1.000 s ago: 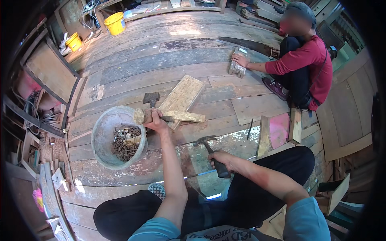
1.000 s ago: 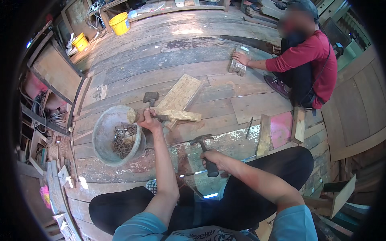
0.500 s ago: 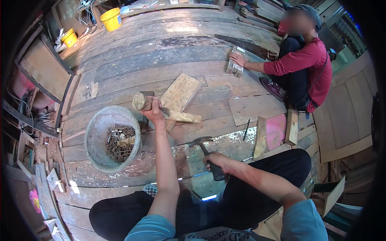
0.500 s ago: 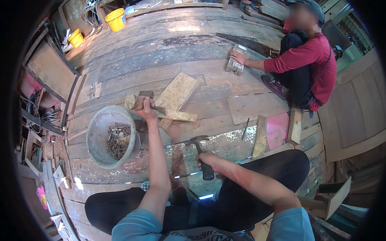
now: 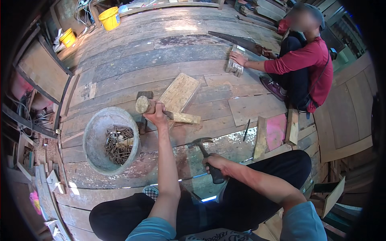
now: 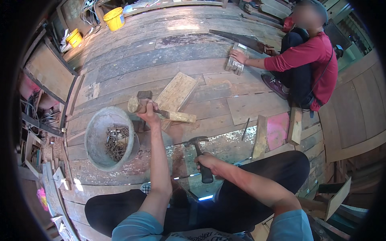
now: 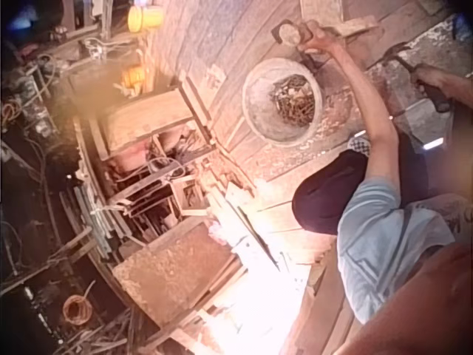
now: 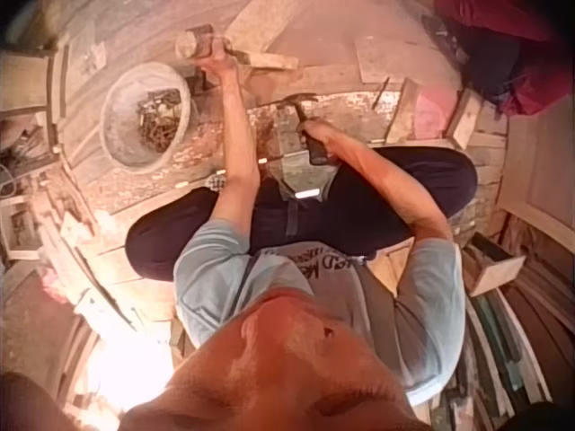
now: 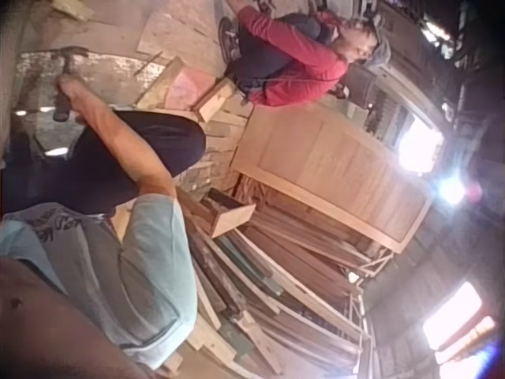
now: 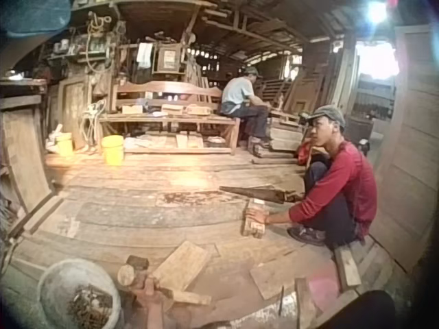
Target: Using a hammer and chisel to carve out a mortise or groove in a piece of wood.
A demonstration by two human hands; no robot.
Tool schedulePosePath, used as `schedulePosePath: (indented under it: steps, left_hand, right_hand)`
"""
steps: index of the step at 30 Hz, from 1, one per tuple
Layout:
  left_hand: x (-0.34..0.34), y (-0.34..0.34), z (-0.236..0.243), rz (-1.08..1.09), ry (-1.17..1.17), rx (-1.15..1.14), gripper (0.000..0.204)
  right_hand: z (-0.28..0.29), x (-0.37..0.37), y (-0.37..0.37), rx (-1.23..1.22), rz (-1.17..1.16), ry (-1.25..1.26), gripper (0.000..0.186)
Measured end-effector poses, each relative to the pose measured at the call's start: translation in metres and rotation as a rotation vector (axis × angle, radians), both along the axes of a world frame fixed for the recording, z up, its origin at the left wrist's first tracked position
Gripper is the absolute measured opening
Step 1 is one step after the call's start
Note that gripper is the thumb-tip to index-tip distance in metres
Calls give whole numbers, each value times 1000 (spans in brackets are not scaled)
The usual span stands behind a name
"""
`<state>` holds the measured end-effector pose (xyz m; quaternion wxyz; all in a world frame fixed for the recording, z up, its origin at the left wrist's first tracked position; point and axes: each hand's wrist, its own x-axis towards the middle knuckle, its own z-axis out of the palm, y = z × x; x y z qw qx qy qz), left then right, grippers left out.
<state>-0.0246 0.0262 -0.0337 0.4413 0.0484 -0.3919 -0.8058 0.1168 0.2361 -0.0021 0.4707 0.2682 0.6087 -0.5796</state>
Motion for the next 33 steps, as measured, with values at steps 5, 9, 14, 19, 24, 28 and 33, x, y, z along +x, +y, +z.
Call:
schedulePosePath:
  steps: [5,9,14,19,24,28,33]
  left_hand:
    - [-2,4,-3,-60,11,-30,8]
    - [-2,8,-3,-66,-2,-75,6]
    - [-1,8,-5,-80,-23,-71,5]
    - [0,10,-1,-92,-22,-49,5]
    - [-3,10,-4,-108,-22,-61,7]
    - [-2,7,-10,-117,-30,-76,8]
    - [-2,11,-11,-116,-50,-40,7]
  right_hand:
    - [-6,2,2,-7,9,-21,6]
    - [-6,2,0,28,8,5,7]
    - [-3,2,-1,12,10,-6,7]
    - [0,3,-1,39,-16,-6,16]
    - [2,2,-1,53,0,-11,20]
    - [2,2,-2,47,17,-14,18]
    - [-4,3,1,20,14,-5,13]
